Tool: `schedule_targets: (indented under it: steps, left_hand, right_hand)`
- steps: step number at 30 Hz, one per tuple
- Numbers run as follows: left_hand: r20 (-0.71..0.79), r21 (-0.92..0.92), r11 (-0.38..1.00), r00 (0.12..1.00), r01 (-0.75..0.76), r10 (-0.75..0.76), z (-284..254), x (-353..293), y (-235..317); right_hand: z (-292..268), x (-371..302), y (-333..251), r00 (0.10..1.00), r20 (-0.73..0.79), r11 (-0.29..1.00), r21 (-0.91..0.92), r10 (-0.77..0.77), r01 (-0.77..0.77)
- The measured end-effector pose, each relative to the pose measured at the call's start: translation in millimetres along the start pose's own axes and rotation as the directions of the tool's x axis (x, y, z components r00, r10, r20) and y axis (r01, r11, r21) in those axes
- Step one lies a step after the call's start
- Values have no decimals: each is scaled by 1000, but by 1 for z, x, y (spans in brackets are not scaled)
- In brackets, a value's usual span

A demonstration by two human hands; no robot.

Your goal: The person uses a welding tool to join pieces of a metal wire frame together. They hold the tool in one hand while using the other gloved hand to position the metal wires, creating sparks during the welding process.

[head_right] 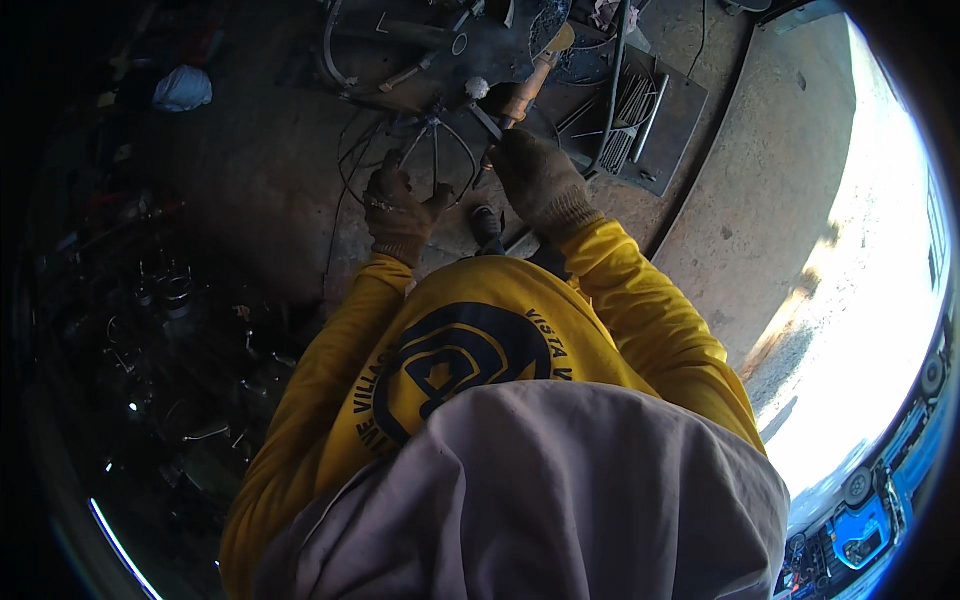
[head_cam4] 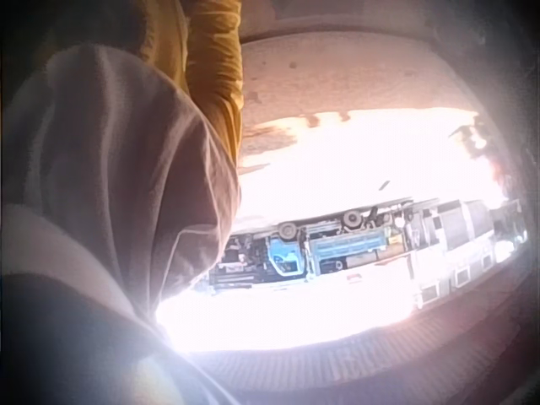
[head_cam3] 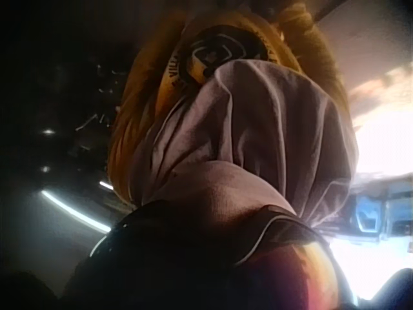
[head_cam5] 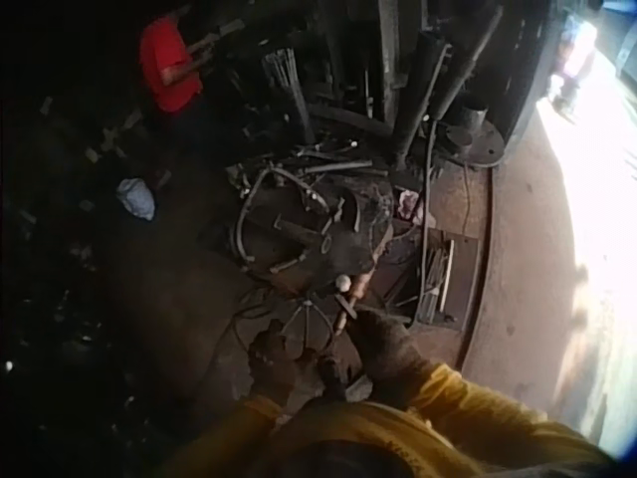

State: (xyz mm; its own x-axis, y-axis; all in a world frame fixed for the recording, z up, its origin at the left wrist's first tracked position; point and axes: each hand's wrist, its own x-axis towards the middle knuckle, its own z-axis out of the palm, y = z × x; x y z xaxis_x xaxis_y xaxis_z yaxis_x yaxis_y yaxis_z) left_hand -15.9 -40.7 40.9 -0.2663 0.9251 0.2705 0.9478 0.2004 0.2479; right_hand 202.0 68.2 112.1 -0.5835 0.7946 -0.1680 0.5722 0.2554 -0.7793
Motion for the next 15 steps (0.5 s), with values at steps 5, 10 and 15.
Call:
schedule_targets:
  steps: [5, 10, 15]
  left_hand:
    - [159, -239, 942, 966, 236, -202, -3, -7, 16]
    - [130, -288, 916, 959, 280, -253, 6, -13, 21]
    - [68, -344, 902, 965, 263, -255, 20, -19, 20]
  right_hand:
    - [23, -2, 43, 972, -48, 950, -229, -229, 213]
    - [12, -7, 25, 924, -98, 903, -270, -370, 333]
    - [1, -2, 17, 927, 12, 866, -354, -374, 354]
